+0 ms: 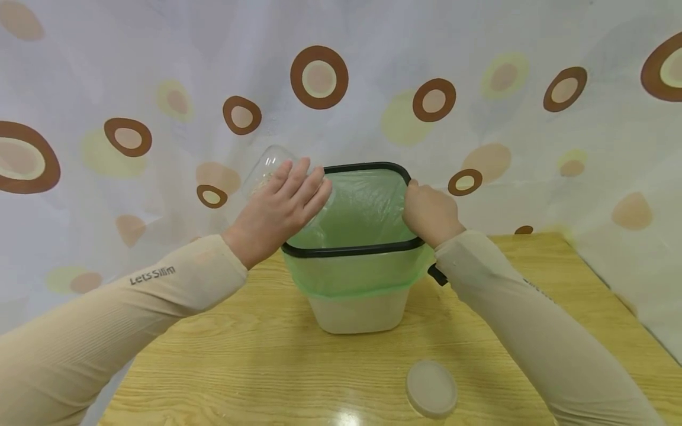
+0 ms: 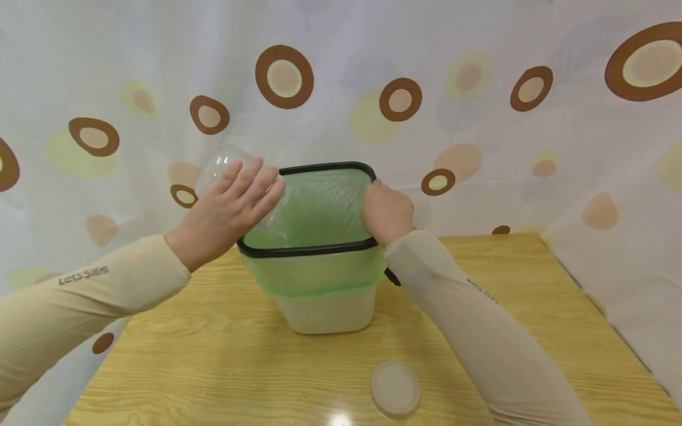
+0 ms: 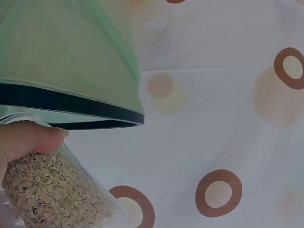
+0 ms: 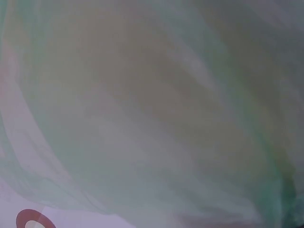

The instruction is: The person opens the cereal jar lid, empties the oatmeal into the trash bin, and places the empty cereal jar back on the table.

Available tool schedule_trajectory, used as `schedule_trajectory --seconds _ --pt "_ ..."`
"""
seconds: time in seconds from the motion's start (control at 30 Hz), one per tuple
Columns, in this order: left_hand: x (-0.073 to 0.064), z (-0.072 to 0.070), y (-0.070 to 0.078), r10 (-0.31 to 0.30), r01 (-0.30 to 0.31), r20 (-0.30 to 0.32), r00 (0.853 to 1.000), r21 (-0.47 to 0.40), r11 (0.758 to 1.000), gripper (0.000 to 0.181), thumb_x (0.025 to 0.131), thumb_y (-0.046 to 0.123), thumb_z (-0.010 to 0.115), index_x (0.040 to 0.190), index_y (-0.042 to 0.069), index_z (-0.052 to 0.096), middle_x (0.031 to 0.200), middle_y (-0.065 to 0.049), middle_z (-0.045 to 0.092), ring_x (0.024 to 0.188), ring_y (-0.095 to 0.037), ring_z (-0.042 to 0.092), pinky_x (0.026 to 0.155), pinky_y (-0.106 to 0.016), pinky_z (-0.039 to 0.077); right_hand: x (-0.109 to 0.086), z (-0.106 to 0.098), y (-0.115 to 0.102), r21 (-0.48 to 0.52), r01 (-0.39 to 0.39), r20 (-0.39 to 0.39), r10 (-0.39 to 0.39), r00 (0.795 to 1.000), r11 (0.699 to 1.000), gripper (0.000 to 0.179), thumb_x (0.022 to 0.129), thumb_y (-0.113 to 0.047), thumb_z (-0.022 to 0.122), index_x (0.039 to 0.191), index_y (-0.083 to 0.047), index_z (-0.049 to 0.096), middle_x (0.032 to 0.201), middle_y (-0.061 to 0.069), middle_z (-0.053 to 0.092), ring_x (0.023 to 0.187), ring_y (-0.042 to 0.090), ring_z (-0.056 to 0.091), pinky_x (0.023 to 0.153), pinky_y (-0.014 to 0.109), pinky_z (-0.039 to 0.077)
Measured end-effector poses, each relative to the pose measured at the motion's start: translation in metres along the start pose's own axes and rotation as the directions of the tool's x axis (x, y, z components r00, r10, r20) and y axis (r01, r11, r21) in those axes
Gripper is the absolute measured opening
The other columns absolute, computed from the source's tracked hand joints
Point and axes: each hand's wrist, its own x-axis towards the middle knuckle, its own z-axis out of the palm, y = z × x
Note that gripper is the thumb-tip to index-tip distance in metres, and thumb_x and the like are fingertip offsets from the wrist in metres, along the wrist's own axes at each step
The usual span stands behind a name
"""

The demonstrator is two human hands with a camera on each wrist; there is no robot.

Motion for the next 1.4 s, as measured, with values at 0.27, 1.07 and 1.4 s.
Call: schedule_trajectory --seconds 0.27,1.07,1.4 --pt "0.003 0.002 0.003 0.026 -0.024 -0.040 0.999 0.043 0.999 0.049 0.084 0.004 0.066 0.130 0.002 0.047 0.128 -0.016 0.051 0.122 -0.034 0.047 0.105 -0.043 0.035 0.000 -0.001 -0.001 0.013 -0.008 -0.005 0.008 1.000 1.000 0.049 0.098 -0.004 0.042 0.141 0.016 0.033 0.068 0.019 0.059 0.050 0.026 0.054 0.046 0.037 0.043" --pt "-0.003 -0.004 -0.001 0.027 -0.027 0.004 1.000 0.053 0.998 0.054 0.084 0.005 0.068 0.133 0.003 0.047 0.131 -0.016 0.051 0.124 -0.034 0.046 0.106 -0.043 0.034 -0.001 -0.001 -0.001 0.024 -0.006 0.002 0.006 1.000 1.000 0.049 0.098 -0.003 0.042 0.142 0.016 0.032 0.065 0.017 0.057 0.051 0.025 0.053 0.046 0.037 0.042" --pt "0.000 -0.009 -0.001 0.057 -0.056 -0.010 0.998 0.104 0.993 0.053 0.084 0.007 0.067 0.133 0.004 0.048 0.130 -0.014 0.052 0.124 -0.034 0.047 0.105 -0.042 0.035 -0.001 0.001 -0.001 0.018 -0.003 -0.013 0.003 1.000 1.000 0.049 0.097 -0.002 0.040 0.142 0.015 0.032 0.059 0.015 0.055 0.048 0.024 0.051 0.045 0.036 0.041"
